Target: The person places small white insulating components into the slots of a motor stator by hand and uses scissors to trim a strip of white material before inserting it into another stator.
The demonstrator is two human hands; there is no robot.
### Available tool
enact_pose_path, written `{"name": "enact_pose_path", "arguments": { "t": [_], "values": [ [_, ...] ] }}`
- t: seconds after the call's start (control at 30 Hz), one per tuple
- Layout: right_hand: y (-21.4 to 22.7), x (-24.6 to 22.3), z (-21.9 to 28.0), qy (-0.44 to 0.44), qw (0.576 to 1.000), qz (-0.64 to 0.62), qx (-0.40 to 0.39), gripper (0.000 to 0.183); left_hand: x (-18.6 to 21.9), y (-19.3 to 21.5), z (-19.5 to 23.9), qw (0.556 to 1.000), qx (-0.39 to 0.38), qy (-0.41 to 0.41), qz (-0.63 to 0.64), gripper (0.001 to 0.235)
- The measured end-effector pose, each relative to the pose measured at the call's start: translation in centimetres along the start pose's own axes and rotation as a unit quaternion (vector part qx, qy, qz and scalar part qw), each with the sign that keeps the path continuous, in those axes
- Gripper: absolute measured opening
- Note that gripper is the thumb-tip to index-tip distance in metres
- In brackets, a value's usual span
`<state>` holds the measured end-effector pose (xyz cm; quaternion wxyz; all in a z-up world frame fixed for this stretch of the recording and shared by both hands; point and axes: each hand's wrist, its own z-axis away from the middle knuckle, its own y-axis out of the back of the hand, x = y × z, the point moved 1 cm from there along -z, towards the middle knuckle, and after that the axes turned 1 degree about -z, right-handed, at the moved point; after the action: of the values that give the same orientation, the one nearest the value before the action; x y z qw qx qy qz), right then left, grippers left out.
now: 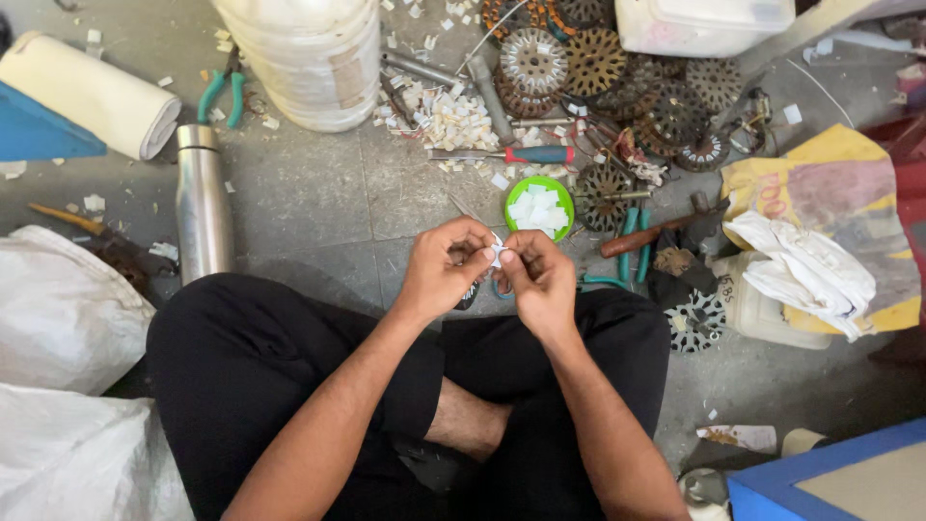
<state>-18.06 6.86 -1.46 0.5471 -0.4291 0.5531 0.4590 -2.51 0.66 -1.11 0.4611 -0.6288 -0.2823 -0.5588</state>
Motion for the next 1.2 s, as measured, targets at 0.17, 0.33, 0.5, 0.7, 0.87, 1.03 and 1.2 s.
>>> {"name": "enact_pose_path", "arguments": {
  "t": [0.17, 0.33, 0.5, 0.7, 0.87, 1.03, 1.2],
  "values": [
    [1.3, -1.6, -0.5, -0.097, 0.980, -0.174, -0.010, 0.013, 2.7, 0.3, 0.5, 0.977, -0.044, -0.168, -0.126, 0.029],
    [2.2, -1.7, -0.5, -0.119, 0.959, -0.249, -0.062, 0.010, 2.5, 0.1, 0.4, 0.952, -0.013, -0.203, -0.227, 0.013],
    [2.5, -0.4, -0.3, 0.000, 0.990, -0.123, -0.067, 0.010, 0.5, 0.6, 0.0, 0.986, -0.017, -0.087, -0.141, 0.013],
    [2.4, -0.1, -0.1, 0.011, 1.000, -0.011, -0.018, 0.008, 0.2, 0.3, 0.1, 0.985, 0.002, -0.088, -0.149, 0.015],
    [1.5, -0.5, -0.2, 0.062, 0.998, 0.025, 0.006, 0.009, 1.3, 0.4, 0.4, 0.975, 0.013, -0.148, -0.164, 0.014],
    [1.1, -0.2, 0.1, 0.070, 0.997, 0.021, 0.010, 0.007, 1.7, 0.6, 0.5, 0.973, 0.009, -0.176, -0.147, 0.012],
    [1.6, -0.2, 0.2, 0.091, 0.995, 0.008, -0.032, 0.004, 2.0, 1.0, 1.1, 0.958, -0.012, -0.253, -0.132, 0.010]
  ]
}}
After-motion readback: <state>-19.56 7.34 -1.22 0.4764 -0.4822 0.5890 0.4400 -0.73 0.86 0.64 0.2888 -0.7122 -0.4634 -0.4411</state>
